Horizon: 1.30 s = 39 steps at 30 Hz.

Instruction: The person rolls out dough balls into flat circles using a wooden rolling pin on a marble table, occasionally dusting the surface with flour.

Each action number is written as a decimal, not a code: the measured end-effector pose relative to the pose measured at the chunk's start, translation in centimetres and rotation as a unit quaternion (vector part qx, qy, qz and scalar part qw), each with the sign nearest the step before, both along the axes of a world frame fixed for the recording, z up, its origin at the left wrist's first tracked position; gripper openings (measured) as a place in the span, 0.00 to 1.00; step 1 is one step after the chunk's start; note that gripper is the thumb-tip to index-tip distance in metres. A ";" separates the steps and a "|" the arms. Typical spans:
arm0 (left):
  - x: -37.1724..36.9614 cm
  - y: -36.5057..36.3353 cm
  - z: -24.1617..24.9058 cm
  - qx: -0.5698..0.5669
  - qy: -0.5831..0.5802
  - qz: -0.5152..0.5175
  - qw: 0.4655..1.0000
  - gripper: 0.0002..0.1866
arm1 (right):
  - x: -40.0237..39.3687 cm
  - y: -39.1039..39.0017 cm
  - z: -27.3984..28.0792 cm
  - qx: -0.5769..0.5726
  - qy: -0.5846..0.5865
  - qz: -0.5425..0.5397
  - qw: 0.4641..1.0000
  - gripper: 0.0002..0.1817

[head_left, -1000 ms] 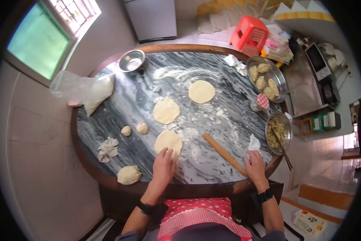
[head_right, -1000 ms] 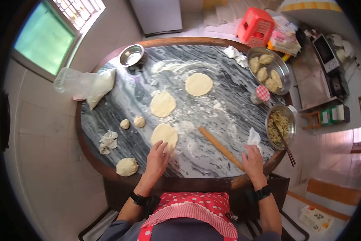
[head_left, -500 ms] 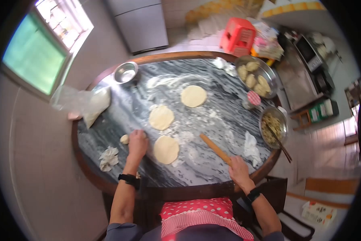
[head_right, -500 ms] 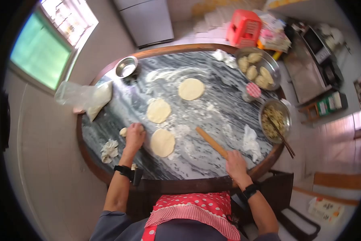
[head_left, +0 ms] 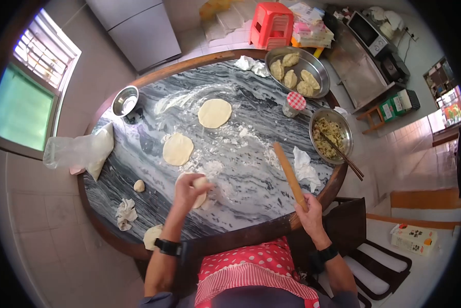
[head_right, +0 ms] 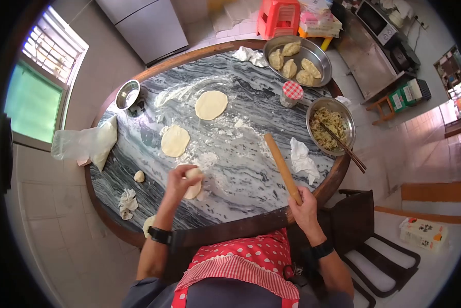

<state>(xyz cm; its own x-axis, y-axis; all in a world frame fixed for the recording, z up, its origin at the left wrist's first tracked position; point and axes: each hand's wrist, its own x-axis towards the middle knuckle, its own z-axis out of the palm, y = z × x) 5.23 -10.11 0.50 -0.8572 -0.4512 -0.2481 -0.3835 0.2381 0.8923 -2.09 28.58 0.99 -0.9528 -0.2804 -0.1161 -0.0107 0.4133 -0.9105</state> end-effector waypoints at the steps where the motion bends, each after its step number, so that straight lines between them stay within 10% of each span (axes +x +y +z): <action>1: -0.5 2.0 -1.7 0.013 -0.016 -0.002 1.000 0.22 | 0.0 -0.1 1.0 0.023 -0.018 -0.019 0.999 0.15; 15: -6.9 7.9 -5.2 -0.402 0.115 -0.120 0.900 0.31 | 3.5 4.6 2.3 0.079 -0.063 -0.127 0.987 0.15; 18: -7.0 10.6 -4.6 -0.366 0.168 -0.228 0.886 0.26 | 3.6 5.3 1.9 0.081 -0.061 -0.132 0.986 0.16; 26: -14.8 15.0 -3.9 -0.298 0.222 -0.102 0.923 0.25 | 1.2 5.8 4.1 0.118 -0.015 -0.102 0.988 0.17; 30: -12.2 18.2 -4.4 -0.430 0.197 -0.282 0.835 0.27 | -0.2 7.0 4.0 0.127 0.000 -0.084 0.988 0.17; 35: -13.8 17.2 -2.4 -0.324 0.173 -0.117 0.923 0.23 | -1.0 7.2 3.4 0.116 0.000 -0.096 0.989 0.16; 39: -14.1 17.5 -4.6 -0.303 0.175 -0.245 0.904 0.21 | -1.4 7.0 3.2 0.116 0.005 -0.067 0.991 0.18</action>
